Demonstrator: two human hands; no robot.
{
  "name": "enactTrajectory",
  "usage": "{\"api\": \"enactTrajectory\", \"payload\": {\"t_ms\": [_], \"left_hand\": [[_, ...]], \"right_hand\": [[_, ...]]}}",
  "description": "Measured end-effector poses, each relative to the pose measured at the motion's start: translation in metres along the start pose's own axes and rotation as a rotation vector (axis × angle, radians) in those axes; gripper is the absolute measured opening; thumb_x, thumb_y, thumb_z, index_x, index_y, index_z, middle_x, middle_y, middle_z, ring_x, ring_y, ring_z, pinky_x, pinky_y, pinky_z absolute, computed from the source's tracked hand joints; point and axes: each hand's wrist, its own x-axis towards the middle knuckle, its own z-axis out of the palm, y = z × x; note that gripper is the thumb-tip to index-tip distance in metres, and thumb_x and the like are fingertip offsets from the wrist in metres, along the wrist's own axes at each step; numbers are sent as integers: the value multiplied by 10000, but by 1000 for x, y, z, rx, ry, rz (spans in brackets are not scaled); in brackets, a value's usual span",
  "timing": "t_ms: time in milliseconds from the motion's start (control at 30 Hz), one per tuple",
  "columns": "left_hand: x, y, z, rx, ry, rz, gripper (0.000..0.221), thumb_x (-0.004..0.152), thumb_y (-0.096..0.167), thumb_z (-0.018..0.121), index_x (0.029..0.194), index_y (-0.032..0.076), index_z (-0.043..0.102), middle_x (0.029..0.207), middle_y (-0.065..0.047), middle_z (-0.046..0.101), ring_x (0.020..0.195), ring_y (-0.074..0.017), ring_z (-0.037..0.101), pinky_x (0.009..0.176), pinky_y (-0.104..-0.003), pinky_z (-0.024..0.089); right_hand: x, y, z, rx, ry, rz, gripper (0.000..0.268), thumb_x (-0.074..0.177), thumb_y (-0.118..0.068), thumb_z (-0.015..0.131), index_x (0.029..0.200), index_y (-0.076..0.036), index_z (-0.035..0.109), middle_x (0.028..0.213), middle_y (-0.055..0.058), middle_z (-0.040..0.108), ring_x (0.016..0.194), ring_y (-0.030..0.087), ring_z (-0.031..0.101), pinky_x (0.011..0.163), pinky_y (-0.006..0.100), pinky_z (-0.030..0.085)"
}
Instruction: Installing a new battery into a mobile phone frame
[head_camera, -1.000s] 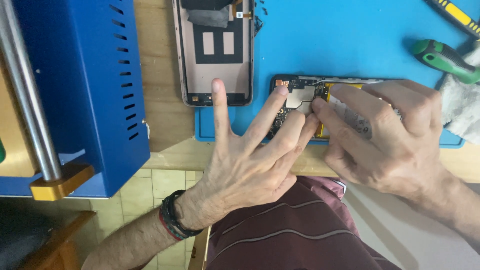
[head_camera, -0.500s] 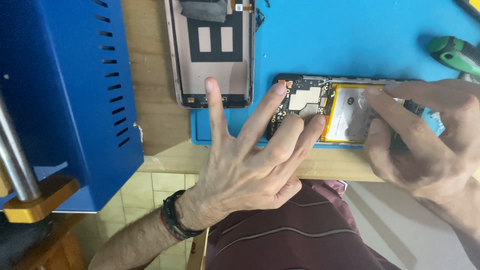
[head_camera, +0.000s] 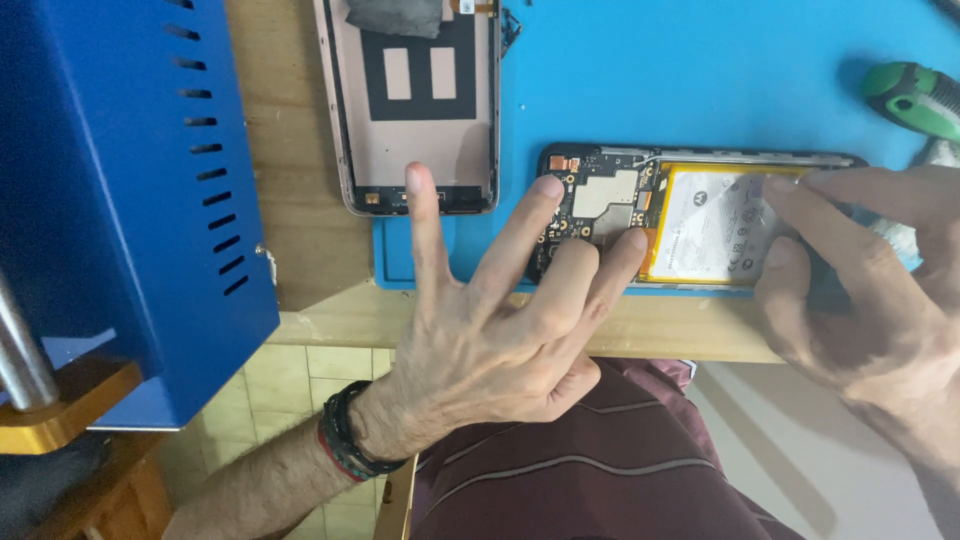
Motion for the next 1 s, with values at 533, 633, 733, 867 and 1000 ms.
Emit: {"api": "enactTrajectory", "payload": {"t_ms": [533, 633, 733, 867, 1000], "left_hand": [[-4, 3, 0, -56, -6, -4, 618, 870, 227, 563, 1435, 80, 764, 1242, -104, 436, 1369, -380, 594, 1042, -940, 307], [-3, 4, 0, -48, 16, -17, 567, 906, 199, 575, 1417, 80, 790, 1256, -98, 458, 1384, -372, 597, 1055, -920, 314], [2, 3, -1, -57, 0, -27, 538, 916, 224, 601, 1402, 74, 779, 1259, -109, 494, 1345, -377, 635, 1051, -920, 315], [4, 3, -4, -30, 11, -28, 561, 880, 211, 580, 1386, 79, 784, 1239, -105, 541, 1297, -357, 629, 1056, -892, 355], [3, 6, -3, -28, 33, -24, 558, 895, 223, 554, 1380, 62, 778, 1232, -107, 584, 1307, -354, 624, 1055, -897, 346]], "right_hand": [[48, -24, 6, -166, 3, -260, 444, 1158, -332, 556, 1316, -76, 883, 1395, 255, 662, 1173, 503, 598, 1041, 576, 542], [52, -22, 8, -244, 11, -308, 459, 1141, -378, 521, 1274, -133, 886, 1384, 194, 703, 1205, 437, 595, 986, 588, 563], [59, -26, 10, -244, 52, -340, 522, 1124, -394, 452, 1206, -102, 877, 1358, 153, 734, 1206, 375, 600, 965, 561, 579], [59, -24, 10, -196, 19, -307, 513, 1098, -294, 429, 1277, -125, 878, 1419, 261, 718, 1258, 485, 599, 1018, 617, 517], [55, -28, 11, -162, 35, -303, 541, 1077, -316, 423, 1233, -50, 868, 1409, 255, 694, 1272, 478, 599, 1039, 614, 542]]}}
